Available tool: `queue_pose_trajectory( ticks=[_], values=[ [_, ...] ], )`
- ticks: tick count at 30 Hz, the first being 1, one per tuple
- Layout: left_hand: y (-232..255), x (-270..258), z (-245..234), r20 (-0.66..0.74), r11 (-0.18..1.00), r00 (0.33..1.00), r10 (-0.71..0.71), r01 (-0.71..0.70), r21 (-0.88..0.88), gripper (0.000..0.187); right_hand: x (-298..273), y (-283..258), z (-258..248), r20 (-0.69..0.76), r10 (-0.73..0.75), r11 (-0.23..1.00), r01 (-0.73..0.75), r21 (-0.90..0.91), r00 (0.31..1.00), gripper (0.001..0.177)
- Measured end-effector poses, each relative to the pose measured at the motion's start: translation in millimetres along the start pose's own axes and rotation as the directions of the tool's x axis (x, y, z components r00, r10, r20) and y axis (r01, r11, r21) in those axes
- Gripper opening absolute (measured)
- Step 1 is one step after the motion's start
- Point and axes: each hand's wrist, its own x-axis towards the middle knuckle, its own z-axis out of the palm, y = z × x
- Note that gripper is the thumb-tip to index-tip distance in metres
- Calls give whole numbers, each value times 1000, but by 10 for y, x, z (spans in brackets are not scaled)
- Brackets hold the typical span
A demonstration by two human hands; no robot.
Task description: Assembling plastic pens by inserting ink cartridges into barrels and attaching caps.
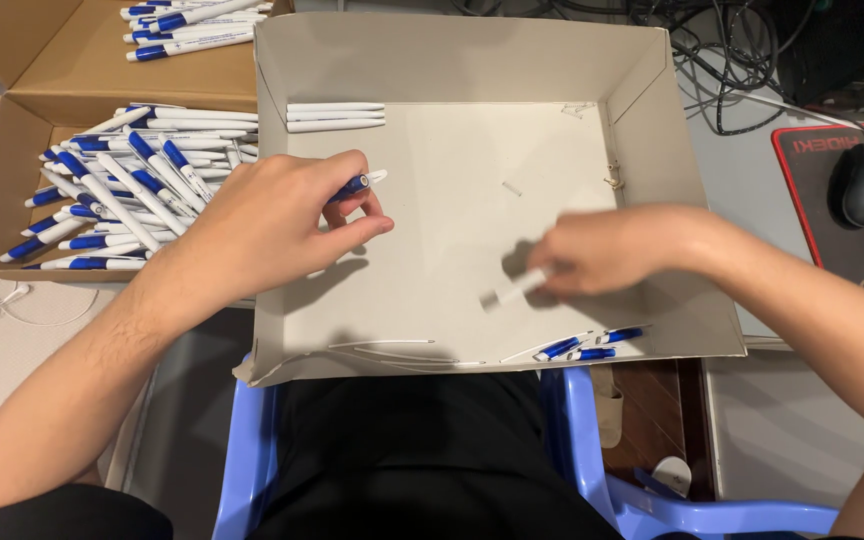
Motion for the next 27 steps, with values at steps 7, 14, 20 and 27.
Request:
queue_pose_trajectory(
  ticks=[7,14,20,27],
  values=[
    [7,23,-12,-12,1000,1000,3,-2,12,41,329,83,-235,-471,138,988,-156,1,871,23],
    [-7,21,-11,9,1000,1000,-10,10,2,42,494,-33,-357,-317,227,965,-256,-53,921,20],
    [-91,80,-4,49,1000,999,1,-2,26,39,696,484,-490,-436,247,867,-399,-300,865,28],
    [-153,178,25,88,997,996,-12,5,83,35,677,830,-557,-565,210,771,-490,-406,798,31]
  ],
)
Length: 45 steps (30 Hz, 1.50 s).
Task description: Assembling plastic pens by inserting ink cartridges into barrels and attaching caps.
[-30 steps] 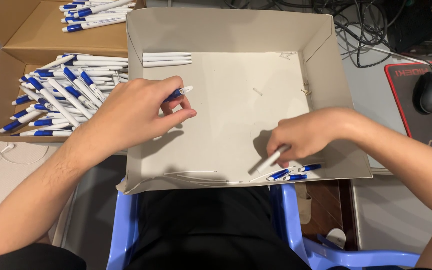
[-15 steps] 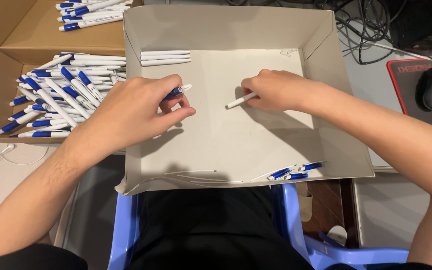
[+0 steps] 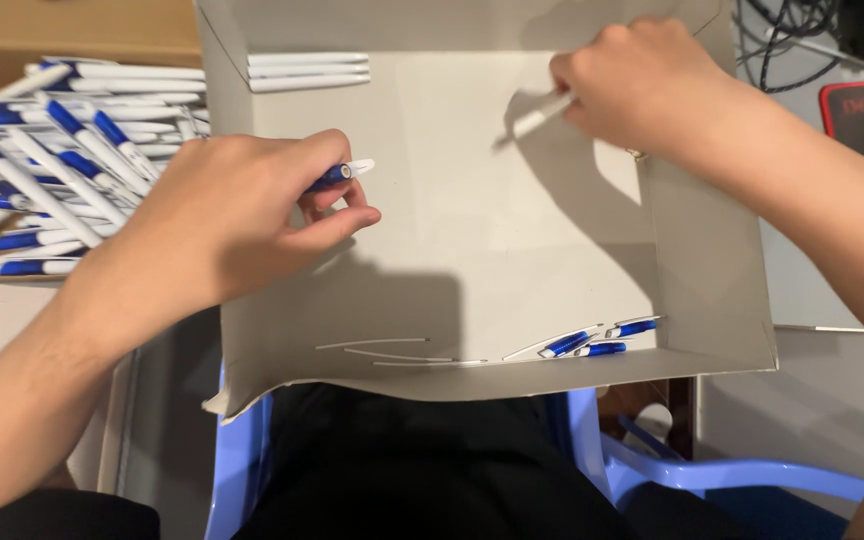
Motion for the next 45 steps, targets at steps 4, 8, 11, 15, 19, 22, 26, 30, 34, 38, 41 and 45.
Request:
queue_pose_trajectory(
  ticks=[4,8,11,15,19,22,26,30,34,38,41,45],
  values=[
    [-38,-34,7,-11,999,1000,14,-14,-39,25,-403,-287,-338,171,-219,952,171,254,961,37],
    [-77,-47,15,-50,993,992,115,-116,-16,40,-729,-518,-481,523,-385,917,252,310,760,22],
    [-88,-21,5,4,995,996,93,-94,42,47,-810,-533,-339,638,-434,899,345,268,635,21],
    [-108,21,25,62,987,993,98,-105,119,46,-846,-509,-126,597,-538,841,421,338,595,31],
    [-129,47,69,40,985,989,140,-143,96,46,-871,-580,25,536,-611,789,499,358,582,27],
    [-140,61,74,13,983,987,161,-161,86,43,-890,-629,146,482,-669,741,557,374,566,19],
    [-146,74,88,-12,977,978,207,-206,61,40,-926,-608,216,242,-786,616,687,387,569,20],
    [-147,78,101,-18,974,976,215,-213,72,40,-878,-680,152,336,-733,681,636,364,592,11],
    [-163,75,111,-30,971,972,231,-229,67,40,-885,-827,284,129,-807,584,743,329,577,16],
    [-172,63,121,-26,973,976,218,-215,83,41,-898,-868,228,122,-792,599,722,345,599,4],
    [-179,59,127,-20,976,978,206,-204,77,41,-931,-911,220,56,-797,579,734,355,601,29],
    [-188,65,135,-28,975,977,212,-210,72,40,-938,-943,328,55,-808,568,751,338,586,39]
  ],
)
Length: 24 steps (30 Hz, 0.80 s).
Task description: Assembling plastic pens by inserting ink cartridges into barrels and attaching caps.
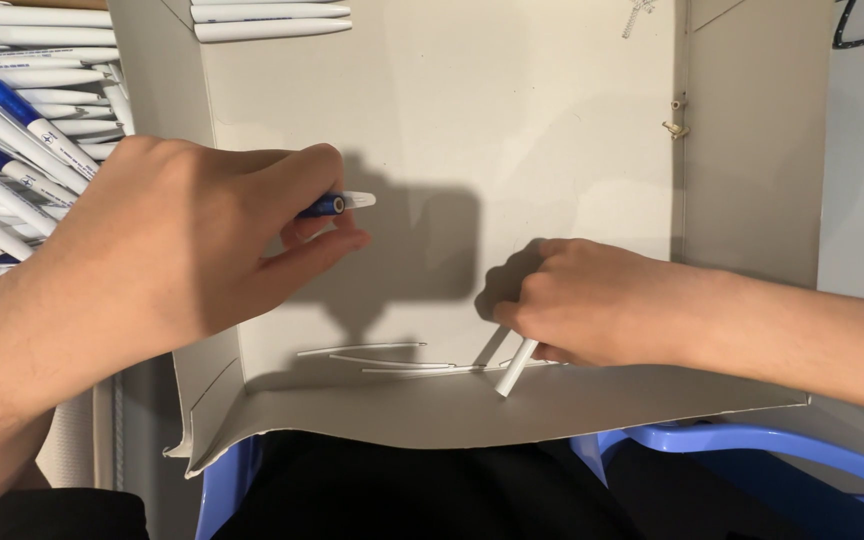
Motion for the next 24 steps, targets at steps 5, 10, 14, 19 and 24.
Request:
queue_pose_trajectory(
  ticks=[5,10,14,19,24],
  values=[
    [-8,10,-10,0,1000,1000,12,-12,-5,42,34,25,-175,-83,-2,996,10,94,997,15],
    [0,44,-11,4,1000,1000,-26,26,-12,43,177,152,-116,-194,57,997,-44,69,979,14],
    [58,105,-80,108,990,985,-138,140,-13,45,391,11,-379,17,175,983,-176,47,984,12],
    [63,136,-64,103,985,982,-156,163,-61,47,609,-139,-427,48,203,975,-206,80,978,19],
    [51,146,-23,98,983,979,-177,181,-40,43,762,-288,-432,-137,138,964,-102,245,981,21]
  ],
)
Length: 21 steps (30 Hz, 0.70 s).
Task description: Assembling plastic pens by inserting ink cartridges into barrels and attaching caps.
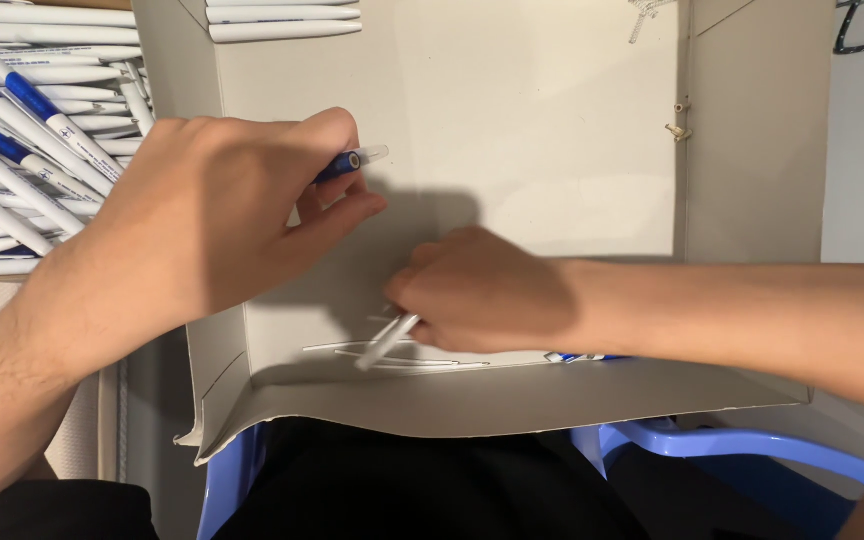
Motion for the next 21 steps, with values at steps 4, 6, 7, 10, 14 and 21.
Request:
queue_pose_trajectory(
  ticks=[4,6,7,10,14,21],
  values=[
    [-1,-8,15,-33,1000,999,13,-13,-1,43,2,-285,-356,176,91,971,-126,203,980,27],
    [-2,-8,16,-32,1000,999,-6,5,-16,42,23,-327,-391,259,82,928,-169,331,962,24],
    [-1,-7,15,-34,1000,999,-6,5,-15,42,-3,-325,-435,258,83,929,-169,330,963,24],
    [8,-23,-21,-16,999,999,-36,36,-24,43,-51,-243,-483,261,49,899,-157,409,964,17],
    [41,-74,-111,-146,978,989,14,-44,-203,35,-25,211,-426,-19,104,894,-85,439,994,12],
    [-1,-270,-239,-363,940,932,-6,-120,-321,32,161,888,-1038,-599,-85,992,10,-127,796,16]
  ],
)
